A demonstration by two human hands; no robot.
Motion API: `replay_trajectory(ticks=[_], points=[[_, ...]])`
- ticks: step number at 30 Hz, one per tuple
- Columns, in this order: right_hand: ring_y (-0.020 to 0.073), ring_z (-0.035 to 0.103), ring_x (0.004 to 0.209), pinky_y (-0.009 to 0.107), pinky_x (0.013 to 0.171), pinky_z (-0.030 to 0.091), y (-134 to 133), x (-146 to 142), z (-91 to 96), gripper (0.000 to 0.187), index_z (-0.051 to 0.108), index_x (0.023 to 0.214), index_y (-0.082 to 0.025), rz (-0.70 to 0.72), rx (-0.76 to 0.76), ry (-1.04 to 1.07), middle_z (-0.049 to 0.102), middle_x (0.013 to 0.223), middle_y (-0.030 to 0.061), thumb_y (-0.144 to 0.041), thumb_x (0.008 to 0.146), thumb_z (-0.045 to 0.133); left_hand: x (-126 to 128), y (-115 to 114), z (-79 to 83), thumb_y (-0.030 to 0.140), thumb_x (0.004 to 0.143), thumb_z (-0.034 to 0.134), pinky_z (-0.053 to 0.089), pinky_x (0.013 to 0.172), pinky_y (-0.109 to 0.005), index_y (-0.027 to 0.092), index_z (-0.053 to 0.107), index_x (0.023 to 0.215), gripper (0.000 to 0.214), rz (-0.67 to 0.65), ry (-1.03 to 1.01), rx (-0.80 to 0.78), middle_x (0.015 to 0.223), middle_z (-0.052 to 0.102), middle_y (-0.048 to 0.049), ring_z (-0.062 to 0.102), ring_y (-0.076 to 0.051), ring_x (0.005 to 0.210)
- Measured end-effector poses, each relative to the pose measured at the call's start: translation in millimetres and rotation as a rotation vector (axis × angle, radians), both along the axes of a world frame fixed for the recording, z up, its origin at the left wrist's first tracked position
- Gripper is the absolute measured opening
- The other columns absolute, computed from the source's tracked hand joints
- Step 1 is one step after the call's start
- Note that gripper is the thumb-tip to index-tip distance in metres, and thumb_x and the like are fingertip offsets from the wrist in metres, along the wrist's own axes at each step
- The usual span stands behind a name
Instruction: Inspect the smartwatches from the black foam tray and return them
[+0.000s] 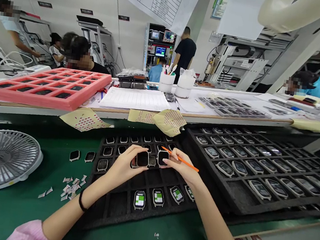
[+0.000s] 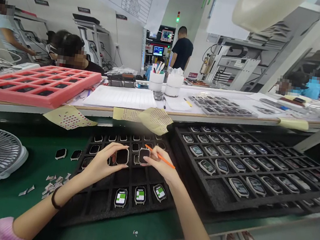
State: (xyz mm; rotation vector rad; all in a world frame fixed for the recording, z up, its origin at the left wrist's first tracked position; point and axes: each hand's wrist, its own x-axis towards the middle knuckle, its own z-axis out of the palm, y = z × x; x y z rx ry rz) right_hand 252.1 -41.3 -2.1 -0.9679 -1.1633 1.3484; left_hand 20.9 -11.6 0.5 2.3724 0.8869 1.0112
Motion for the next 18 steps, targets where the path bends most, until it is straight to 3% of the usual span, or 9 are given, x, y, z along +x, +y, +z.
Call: replay_trajectory(ticks=[5,8,10,13,18], points=[[0.0089,0.040,0.056,0.042,0.076,0.058,-3,-6,9.2,0.047,0.034,0.063,-0.022,-0.003,0.010,-0.006,0.029,0.059,-0.0098,-0.033,0.067,0.079,2,0,1.1,0.026,0.082,0.068,0.051,0.064,-0.026,0.023,0.052,0.122,0.044,-0.012,0.007,0.003,0.113,0.057,-0.0069,0.056,-0.014,0.076],[0.0094,0.039,0.057,0.038,0.073,0.057,1,0,4.3,0.044,0.033,0.064,-0.023,-0.010,0.061,-0.062,0.030,0.062,-0.0087,-0.035,0.071,0.075,5,0,-0.3,0.027,0.082,0.068,0.051,0.065,-0.028,0.022,0.052,0.122,0.044,-0.004,0.022,0.000,0.113,0.057,-0.0069,0.057,-0.014,0.075],[0.0103,0.041,0.058,0.033,0.067,0.055,8,10,-6.0,0.041,0.031,0.065,-0.023,-0.085,0.125,-0.219,0.032,0.065,-0.0072,-0.038,0.075,0.068,11,1,-3.3,0.029,0.081,0.069,0.052,0.074,-0.030,0.022,0.052,0.121,0.044,0.002,0.030,0.010,0.113,0.059,-0.0072,0.059,-0.018,0.087],[0.0116,0.041,0.055,0.026,0.057,0.045,25,33,-30.2,0.034,0.032,0.063,-0.023,-0.306,0.239,-0.632,0.036,0.061,-0.0058,-0.038,0.078,0.059,30,9,-13.0,0.034,0.078,0.072,0.048,0.088,-0.038,0.021,0.055,0.117,0.045,0.019,0.128,0.037,0.110,0.063,-0.0076,0.058,-0.024,0.102],[0.0121,0.036,0.051,0.026,0.054,0.034,46,63,-68.5,0.030,0.032,0.059,-0.024,-0.425,0.264,-0.762,0.037,0.054,-0.0059,-0.037,0.071,0.056,77,37,-40.8,0.043,0.077,0.071,0.044,0.092,-0.042,0.018,0.057,0.114,0.046,0.064,0.402,-0.003,0.112,0.065,-0.0083,0.056,-0.027,0.107]])
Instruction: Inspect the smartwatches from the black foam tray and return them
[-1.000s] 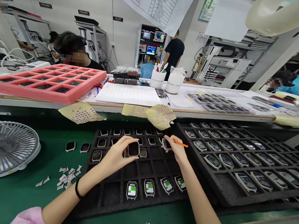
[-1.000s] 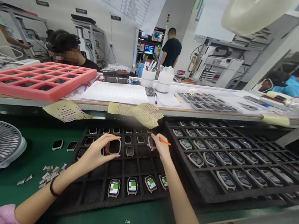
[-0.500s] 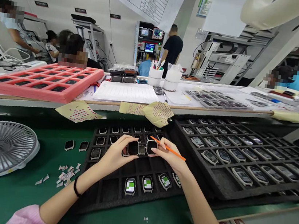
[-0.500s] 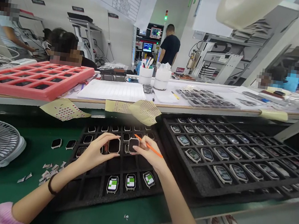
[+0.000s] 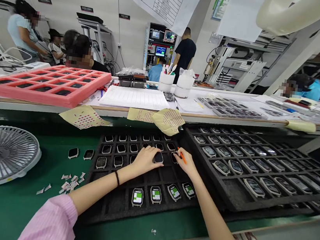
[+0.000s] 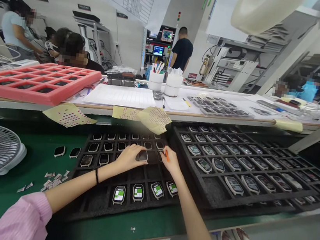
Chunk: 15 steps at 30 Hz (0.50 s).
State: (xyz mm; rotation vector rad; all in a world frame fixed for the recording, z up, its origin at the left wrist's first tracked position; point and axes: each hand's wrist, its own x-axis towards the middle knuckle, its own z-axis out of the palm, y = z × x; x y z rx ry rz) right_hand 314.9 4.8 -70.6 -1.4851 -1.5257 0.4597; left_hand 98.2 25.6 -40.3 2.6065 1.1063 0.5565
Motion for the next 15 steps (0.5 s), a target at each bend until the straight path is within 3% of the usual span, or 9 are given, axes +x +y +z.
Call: replay_trajectory(ticks=[4,7,12,15], points=[[0.0123,0.037,0.050,0.026,0.052,0.032,8,8,-12.8,0.035,0.031,0.058,-0.025,-0.042,0.001,-0.027,0.036,0.053,-0.0060,-0.047,0.071,0.054,31,18,-20.1,0.043,0.082,0.066,0.044,0.091,-0.042,0.015,0.057,0.112,0.041,-0.003,0.035,-0.016,0.112,0.065,-0.0113,0.055,-0.029,0.108],[0.0122,0.038,0.051,0.025,0.052,0.033,14,11,-14.3,0.041,0.031,0.058,-0.024,-0.054,-0.009,-0.036,0.038,0.055,-0.0053,-0.057,0.071,0.052,38,21,-26.0,0.045,0.085,0.061,0.045,0.090,-0.043,0.014,0.056,0.113,0.042,-0.030,0.056,-0.039,0.113,0.064,-0.0131,0.056,-0.030,0.108],[0.0125,0.040,0.049,0.025,0.051,0.032,5,7,-2.2,0.047,0.033,0.056,-0.024,-0.024,-0.044,-0.066,0.038,0.052,-0.0052,-0.063,0.074,0.052,13,6,-8.9,0.042,0.092,0.050,0.045,0.091,-0.040,0.014,0.057,0.112,0.035,-0.053,0.048,-0.058,0.115,0.063,-0.0127,0.057,-0.028,0.109],[0.0158,0.048,0.052,0.028,0.056,0.035,-20,-6,13.2,0.042,0.040,0.062,-0.024,-0.042,-0.023,-0.073,0.047,0.056,-0.0013,-0.058,0.085,0.045,-17,-14,7.4,0.038,0.093,0.048,0.048,0.082,-0.035,0.014,0.059,0.104,0.028,-0.053,0.060,-0.103,0.094,0.068,-0.0095,0.064,-0.025,0.092]])
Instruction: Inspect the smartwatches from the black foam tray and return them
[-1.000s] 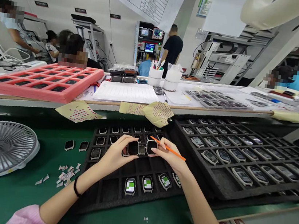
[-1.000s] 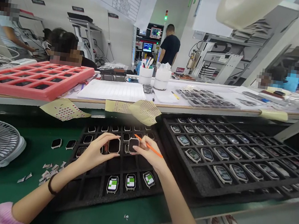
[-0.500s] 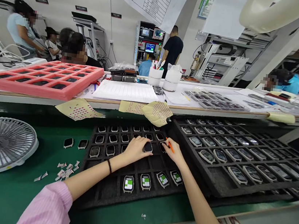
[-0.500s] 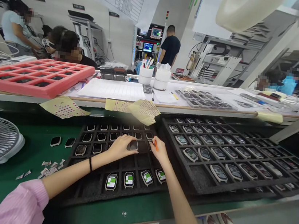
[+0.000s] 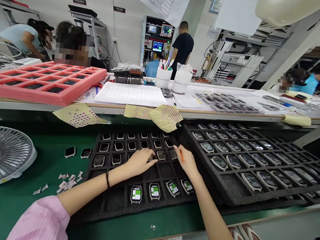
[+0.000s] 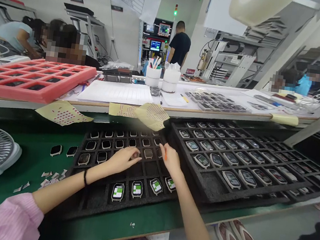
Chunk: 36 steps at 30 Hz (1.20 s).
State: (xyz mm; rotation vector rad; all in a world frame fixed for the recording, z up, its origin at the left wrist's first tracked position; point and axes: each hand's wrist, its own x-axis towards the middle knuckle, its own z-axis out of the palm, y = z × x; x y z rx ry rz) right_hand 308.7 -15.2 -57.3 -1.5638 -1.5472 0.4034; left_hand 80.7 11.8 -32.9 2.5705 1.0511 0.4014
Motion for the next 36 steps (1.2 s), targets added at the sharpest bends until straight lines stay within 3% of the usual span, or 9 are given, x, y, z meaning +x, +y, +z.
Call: replay_trajectory(ticks=[2,4,8,14,16,19,23,32,36], points=[[0.0186,0.057,0.060,0.029,0.062,0.039,-22,-14,8.0,0.041,0.047,0.069,-0.023,0.028,0.015,0.033,0.058,0.066,0.0036,-0.054,0.093,0.035,-20,-17,6.7,0.037,0.094,0.044,0.049,0.072,-0.034,0.015,0.058,0.105,0.028,0.026,0.042,-0.092,0.078,0.069,-0.0067,0.066,-0.024,0.076],[0.0178,0.058,0.056,0.029,0.061,0.041,-46,-31,10.1,0.045,0.049,0.069,-0.023,0.112,-0.068,0.080,0.060,0.062,0.0037,-0.052,0.096,0.028,-35,-35,9.2,0.037,0.094,0.044,0.049,0.068,-0.033,0.016,0.057,0.107,0.028,0.049,0.106,-0.168,0.074,0.069,-0.0064,0.067,-0.025,0.071],[0.0178,0.054,0.048,0.029,0.053,0.037,-83,-63,-2.9,0.046,0.046,0.066,-0.024,0.165,-0.211,-0.143,0.056,0.055,0.0022,-0.052,0.097,0.026,-51,-69,8.3,0.034,0.093,0.045,0.050,0.072,-0.036,0.014,0.052,0.112,0.029,0.093,0.258,-0.179,0.094,0.071,-0.0142,0.069,-0.030,0.086],[0.0235,0.063,0.068,0.029,0.055,0.037,-103,-85,-17.7,0.045,0.053,0.079,-0.022,0.093,-0.220,-0.465,0.063,0.073,0.0102,-0.043,0.100,0.020,-55,-98,3.1,0.027,0.092,0.045,0.050,0.079,-0.040,0.014,0.042,0.129,0.039,0.048,0.359,-0.228,0.107,0.067,-0.0181,0.066,-0.032,0.098],[0.0247,0.065,0.074,0.030,0.057,0.040,-104,-87,-17.7,0.041,0.054,0.083,-0.022,0.103,-0.231,-0.439,0.065,0.078,0.0110,-0.042,0.099,0.022,-58,-99,0.2,0.024,0.090,0.046,0.049,0.079,-0.039,0.014,0.038,0.133,0.045,0.059,0.306,-0.256,0.109,0.066,-0.0177,0.066,-0.031,0.097],[0.0251,0.065,0.082,0.031,0.064,0.045,-103,-87,-17.8,0.033,0.053,0.089,-0.023,0.148,-0.241,-0.284,0.067,0.085,0.0096,-0.041,0.099,0.027,-64,-94,-3.2,0.023,0.084,0.051,0.048,0.073,-0.032,0.018,0.038,0.130,0.048,0.064,0.145,-0.394,0.097,0.068,-0.0087,0.067,-0.025,0.085],[0.0225,0.065,0.067,0.031,0.061,0.045,-102,-91,-19.9,0.030,0.051,0.096,-0.023,0.216,-0.306,-0.151,0.066,0.073,0.0041,-0.040,0.098,0.026,-71,-84,-5.1,0.024,0.076,0.060,0.046,0.070,-0.028,0.019,0.046,0.122,0.048,0.066,0.044,-0.522,0.095,0.067,-0.0041,0.064,-0.021,0.079],[0.0215,0.064,0.058,0.027,0.053,0.036,-95,-96,-28.8,0.030,0.052,0.090,-0.023,0.219,-0.311,-0.235,0.065,0.067,0.0034,-0.033,0.096,0.025,-62,-75,-27.5,0.025,0.069,0.069,0.047,0.064,-0.025,0.019,0.050,0.118,0.053,0.054,-0.084,-0.665,0.075,0.065,0.0034,0.062,-0.016,0.067],[0.0202,0.063,0.061,0.029,0.056,0.041,-94,-88,-32.0,0.032,0.055,0.090,-0.023,0.240,-0.290,-0.012,0.065,0.073,0.0045,-0.040,0.095,0.028,-62,-71,-37.4,0.022,0.068,0.069,0.050,0.061,-0.027,0.017,0.052,0.115,0.051,0.050,-0.201,-0.749,0.068,0.062,0.0045,0.061,-0.015,0.063]])
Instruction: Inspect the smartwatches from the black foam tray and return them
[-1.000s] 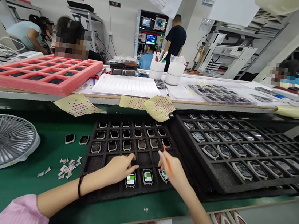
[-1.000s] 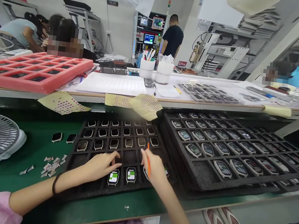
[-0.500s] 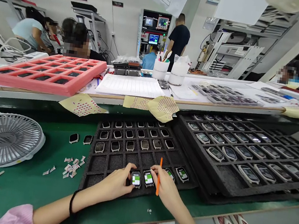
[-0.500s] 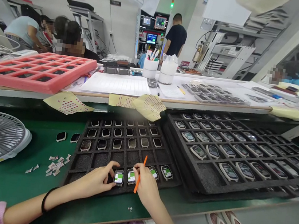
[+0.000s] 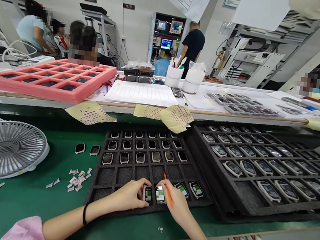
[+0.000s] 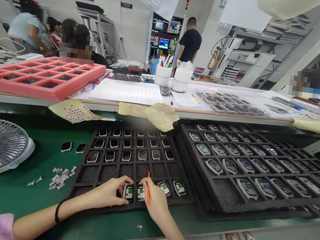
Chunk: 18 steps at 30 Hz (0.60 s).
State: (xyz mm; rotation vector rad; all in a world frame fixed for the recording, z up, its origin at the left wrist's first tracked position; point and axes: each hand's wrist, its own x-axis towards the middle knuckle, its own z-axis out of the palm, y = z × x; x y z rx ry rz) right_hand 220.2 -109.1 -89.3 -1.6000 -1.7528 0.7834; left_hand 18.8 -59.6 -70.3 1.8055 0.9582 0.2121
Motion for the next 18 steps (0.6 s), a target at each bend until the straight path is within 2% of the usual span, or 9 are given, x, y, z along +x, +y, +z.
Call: replay_trajectory(ticks=[2,4,7,10,12,15,18], points=[[0.0178,0.059,0.055,0.028,0.050,0.041,4,5,5.0,0.035,0.056,0.091,-0.022,-0.026,-0.044,0.259,0.062,0.070,0.0029,-0.049,0.093,0.034,-3,5,3.7,0.023,0.068,0.069,0.051,0.053,-0.026,0.016,0.052,0.116,0.051,0.039,-0.105,-0.135,0.072,0.062,0.0030,0.062,-0.015,0.061],[0.0146,0.055,0.046,0.024,0.040,0.035,10,8,16.9,0.038,0.056,0.092,-0.021,-0.051,-0.126,0.529,0.057,0.063,-0.0003,-0.056,0.089,0.041,-7,14,15.3,0.025,0.069,0.070,0.051,0.052,-0.024,0.017,0.049,0.120,0.056,0.089,-0.251,-0.230,0.082,0.063,-0.0008,0.066,-0.017,0.070],[0.0119,0.054,0.043,0.019,0.033,0.026,26,8,44.9,0.038,0.056,0.096,-0.020,-0.022,-0.232,0.783,0.056,0.062,-0.0022,-0.056,0.085,0.052,-10,29,42.9,0.032,0.074,0.070,0.048,0.054,-0.021,0.019,0.047,0.126,0.059,0.162,-0.430,-0.176,0.096,0.063,-0.0068,0.067,-0.020,0.086],[0.0119,0.060,0.053,0.017,0.035,0.028,45,3,73.4,0.035,0.057,0.102,-0.021,0.083,-0.242,0.853,0.060,0.076,0.0004,-0.049,0.081,0.062,-13,41,69.0,0.042,0.077,0.066,0.042,0.047,-0.019,0.020,0.048,0.126,0.057,0.224,-0.507,-0.062,0.102,0.063,-0.0088,0.066,-0.017,0.079],[0.0120,0.062,0.057,0.017,0.036,0.030,58,-3,87.3,0.036,0.057,0.105,-0.023,0.153,-0.225,0.839,0.061,0.085,0.0015,-0.042,0.077,0.068,-17,46,80.5,0.047,0.079,0.063,0.038,0.043,-0.018,0.019,0.051,0.123,0.054,0.260,-0.514,-0.007,0.098,0.064,-0.0074,0.065,-0.015,0.072],[0.0109,0.062,0.059,0.017,0.036,0.030,75,-12,100.1,0.036,0.056,0.106,-0.023,0.245,-0.212,0.817,0.060,0.091,0.0016,-0.035,0.075,0.070,-24,50,88.7,0.052,0.083,0.055,0.037,0.041,-0.018,0.019,0.057,0.117,0.047,0.337,-0.493,0.062,0.086,0.064,-0.0040,0.063,-0.013,0.064],[0.0097,0.061,0.058,0.017,0.037,0.029,90,-22,109.4,0.035,0.056,0.104,-0.023,0.298,-0.206,0.805,0.061,0.090,0.0010,-0.033,0.074,0.071,-32,53,91.7,0.055,0.085,0.050,0.038,0.041,-0.018,0.019,0.058,0.116,0.048,0.397,-0.483,0.104,0.087,0.064,-0.0038,0.063,-0.013,0.064]])
